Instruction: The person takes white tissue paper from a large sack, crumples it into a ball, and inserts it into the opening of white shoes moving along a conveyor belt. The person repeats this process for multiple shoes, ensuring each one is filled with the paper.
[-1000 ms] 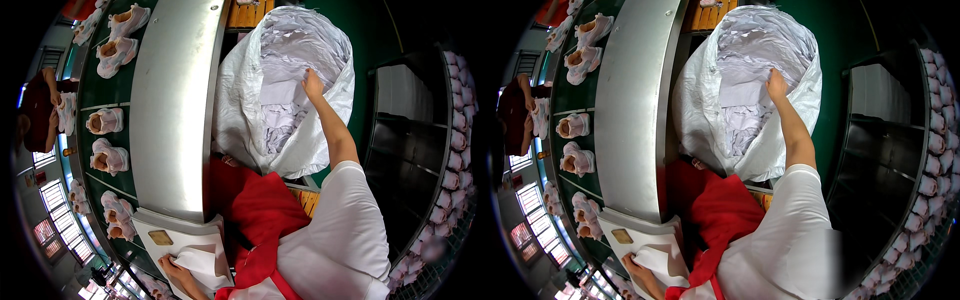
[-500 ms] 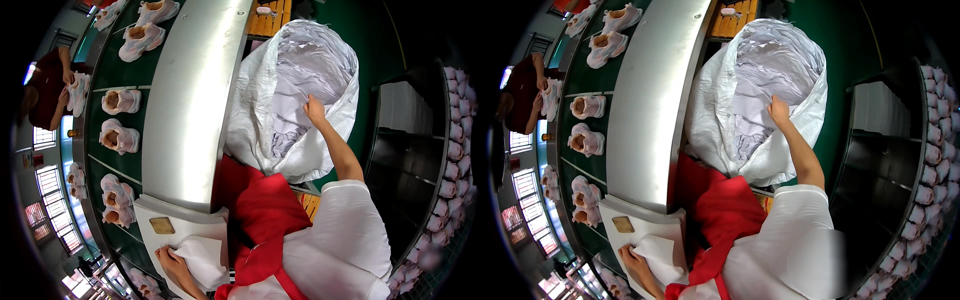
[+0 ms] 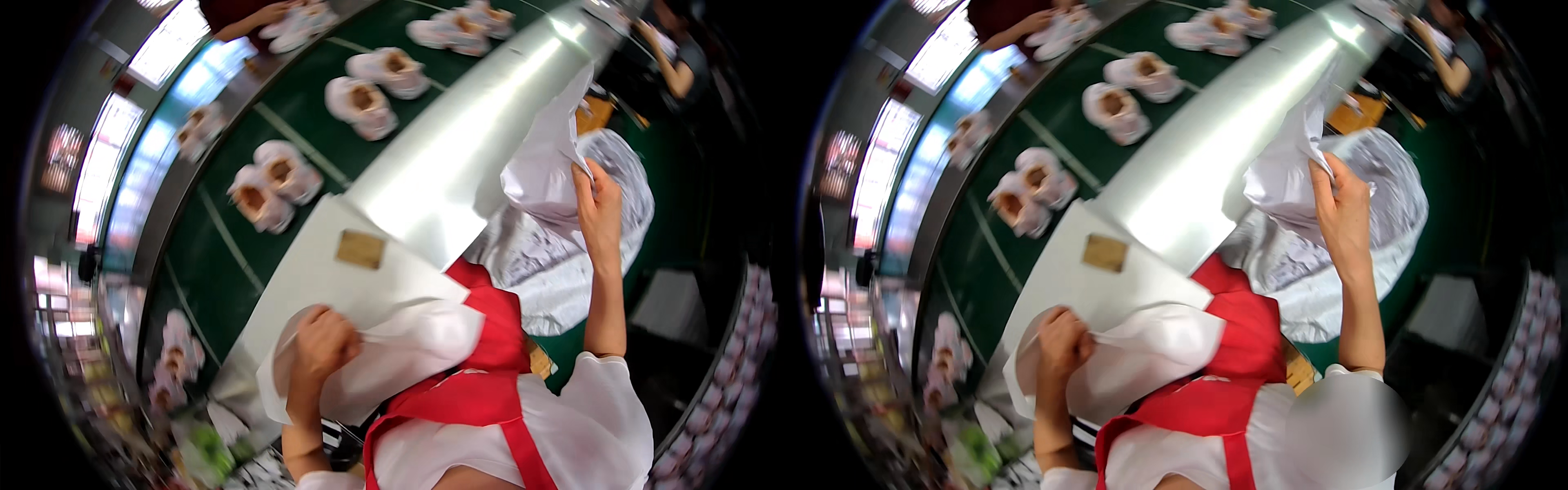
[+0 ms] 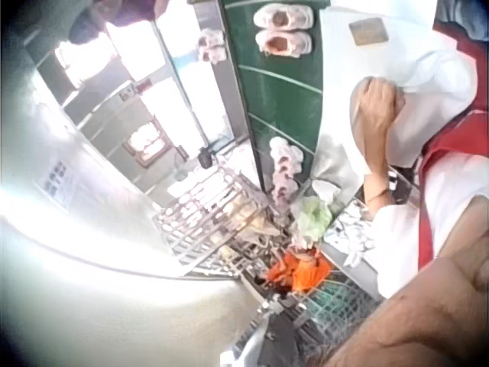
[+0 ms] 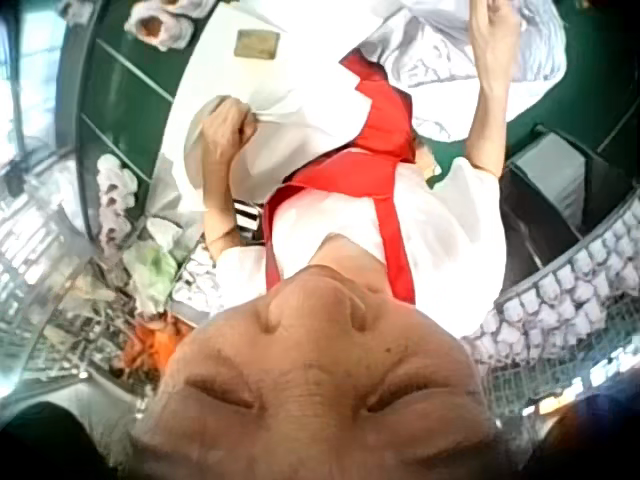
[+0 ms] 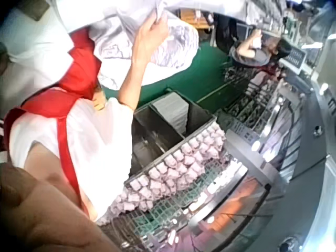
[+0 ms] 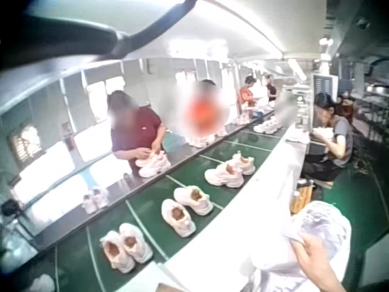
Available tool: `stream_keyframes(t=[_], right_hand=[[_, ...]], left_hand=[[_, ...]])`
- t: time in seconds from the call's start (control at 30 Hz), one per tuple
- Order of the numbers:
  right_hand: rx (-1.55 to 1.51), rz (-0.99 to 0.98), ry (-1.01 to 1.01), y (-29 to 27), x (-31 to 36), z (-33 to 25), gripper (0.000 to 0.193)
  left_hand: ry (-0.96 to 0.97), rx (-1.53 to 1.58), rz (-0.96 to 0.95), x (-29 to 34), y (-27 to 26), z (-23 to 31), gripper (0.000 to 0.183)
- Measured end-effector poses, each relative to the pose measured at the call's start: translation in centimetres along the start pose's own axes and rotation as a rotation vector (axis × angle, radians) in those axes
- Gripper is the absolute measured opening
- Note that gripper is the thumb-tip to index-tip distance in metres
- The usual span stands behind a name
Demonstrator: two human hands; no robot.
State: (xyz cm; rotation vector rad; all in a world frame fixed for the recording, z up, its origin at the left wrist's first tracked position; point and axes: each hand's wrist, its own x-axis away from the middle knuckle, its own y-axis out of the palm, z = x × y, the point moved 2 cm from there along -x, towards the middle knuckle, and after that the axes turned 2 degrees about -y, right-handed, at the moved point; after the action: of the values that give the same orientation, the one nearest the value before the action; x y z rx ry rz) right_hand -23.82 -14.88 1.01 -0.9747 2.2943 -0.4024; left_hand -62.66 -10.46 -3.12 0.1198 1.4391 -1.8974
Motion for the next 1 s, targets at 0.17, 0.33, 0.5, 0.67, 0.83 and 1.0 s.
stream_keyframes(t=[0.17, 0.33, 0.5, 0.67, 0.83, 1.0], right_hand=[[-0.031, -0.878, -0.433, 10.0, 4.2, -15.1, 0.019], [-0.278, -1.351, -0.547, 13.8, 8.3, -22.3, 0.019], [-0.264, -1.288, -0.473, 15.5, 6.9, -24.3, 0.017], [-0.496, -0.619, -0.641, 10.7, 6.4, -26.4, 0.061], [-0.110, -0.718, -0.966, 14.1, 13.8, -25.2, 0.095], [-0.880, -1.276, -0.306, 20.3, 15.8, -22.7, 0.098]], left_hand=[[0.007, -0.246, 0.291, -1.6, -4.9, 4.6, 0.013], [-0.107, -0.168, 0.427, 1.4, -8.3, 3.1, 0.013], [-0.247, -0.096, 0.539, 3.7, -11.5, 2.6, 0.018], [-0.397, -0.459, 0.625, 5.5, -13.3, 0.7, 0.035], [-0.594, 0.122, 0.644, 4.2, -12.3, 2.9, 0.052], [-0.446, 1.198, 0.903, 4.0, -10.8, 3.5, 0.069]])
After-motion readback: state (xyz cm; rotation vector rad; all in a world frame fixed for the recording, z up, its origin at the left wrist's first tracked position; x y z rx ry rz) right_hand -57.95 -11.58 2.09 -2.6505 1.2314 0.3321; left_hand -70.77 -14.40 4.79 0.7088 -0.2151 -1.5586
